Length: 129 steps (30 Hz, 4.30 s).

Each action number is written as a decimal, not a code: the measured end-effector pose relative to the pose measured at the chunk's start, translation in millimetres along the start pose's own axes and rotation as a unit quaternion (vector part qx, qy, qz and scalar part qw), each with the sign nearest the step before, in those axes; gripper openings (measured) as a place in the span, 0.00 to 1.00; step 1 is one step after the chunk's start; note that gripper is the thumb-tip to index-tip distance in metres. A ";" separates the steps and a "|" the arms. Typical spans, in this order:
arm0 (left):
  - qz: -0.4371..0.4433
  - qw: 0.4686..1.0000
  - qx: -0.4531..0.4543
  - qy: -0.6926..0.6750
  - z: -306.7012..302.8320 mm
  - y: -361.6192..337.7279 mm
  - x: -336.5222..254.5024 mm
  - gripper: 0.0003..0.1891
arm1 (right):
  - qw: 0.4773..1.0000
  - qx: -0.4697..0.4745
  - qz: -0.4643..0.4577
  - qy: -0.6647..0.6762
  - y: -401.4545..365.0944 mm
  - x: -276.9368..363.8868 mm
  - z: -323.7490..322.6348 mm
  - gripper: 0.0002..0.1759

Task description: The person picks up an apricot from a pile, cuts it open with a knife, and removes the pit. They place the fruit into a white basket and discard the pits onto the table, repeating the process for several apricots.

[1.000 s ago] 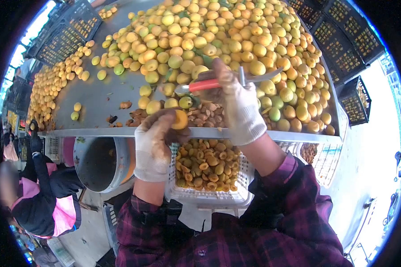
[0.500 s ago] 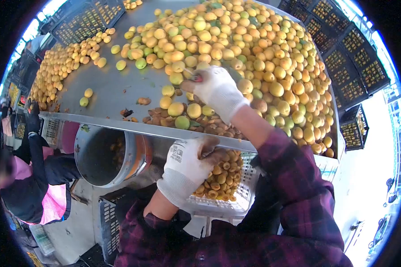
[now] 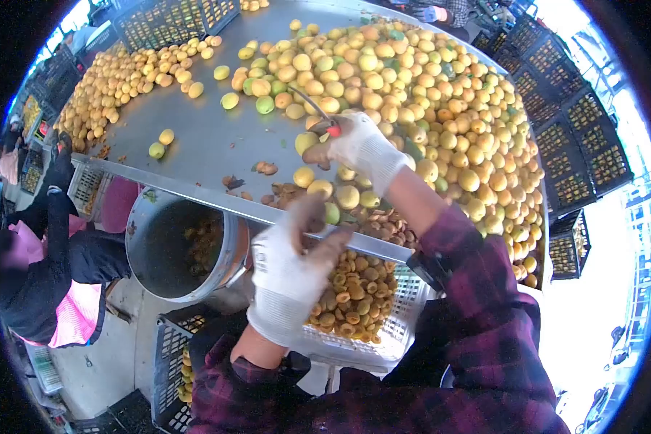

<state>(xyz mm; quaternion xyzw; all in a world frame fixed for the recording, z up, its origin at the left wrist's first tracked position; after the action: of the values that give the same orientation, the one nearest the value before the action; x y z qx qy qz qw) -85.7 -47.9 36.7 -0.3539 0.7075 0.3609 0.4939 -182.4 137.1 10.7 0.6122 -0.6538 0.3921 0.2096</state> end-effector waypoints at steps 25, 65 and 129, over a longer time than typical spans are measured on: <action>0.001 0.933 0.125 -0.337 34.9 3.7 -20.1 0.31 | 0.994 -0.071 -0.045 0.072 -215.3 12.2 0.5 0.31; -0.074 0.927 0.065 -0.361 63.9 1.9 -1.3 0.28 | 0.963 -0.214 -0.090 0.137 -177.2 -10.2 62.5 0.25; 0.102 0.975 0.162 0.108 81.7 -6.0 -17.4 0.33 | 0.879 -0.043 0.028 0.474 -203.8 -27.3 20.2 0.16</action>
<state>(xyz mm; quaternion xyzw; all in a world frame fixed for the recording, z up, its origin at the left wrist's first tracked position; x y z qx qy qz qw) -39.8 22.0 31.8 -0.2322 0.8382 0.2489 0.4260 22.8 150.6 30.1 0.3249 -0.5100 0.6123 0.5093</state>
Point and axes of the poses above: each hand's wrist, its own y-axis towards the middle knuckle, its own z-axis out of the palm, x = y × z, the point moved 6 cm from there along y, towards the middle knuckle, and after that the axes turned 8 degrees about x, right-handed, at the moved point
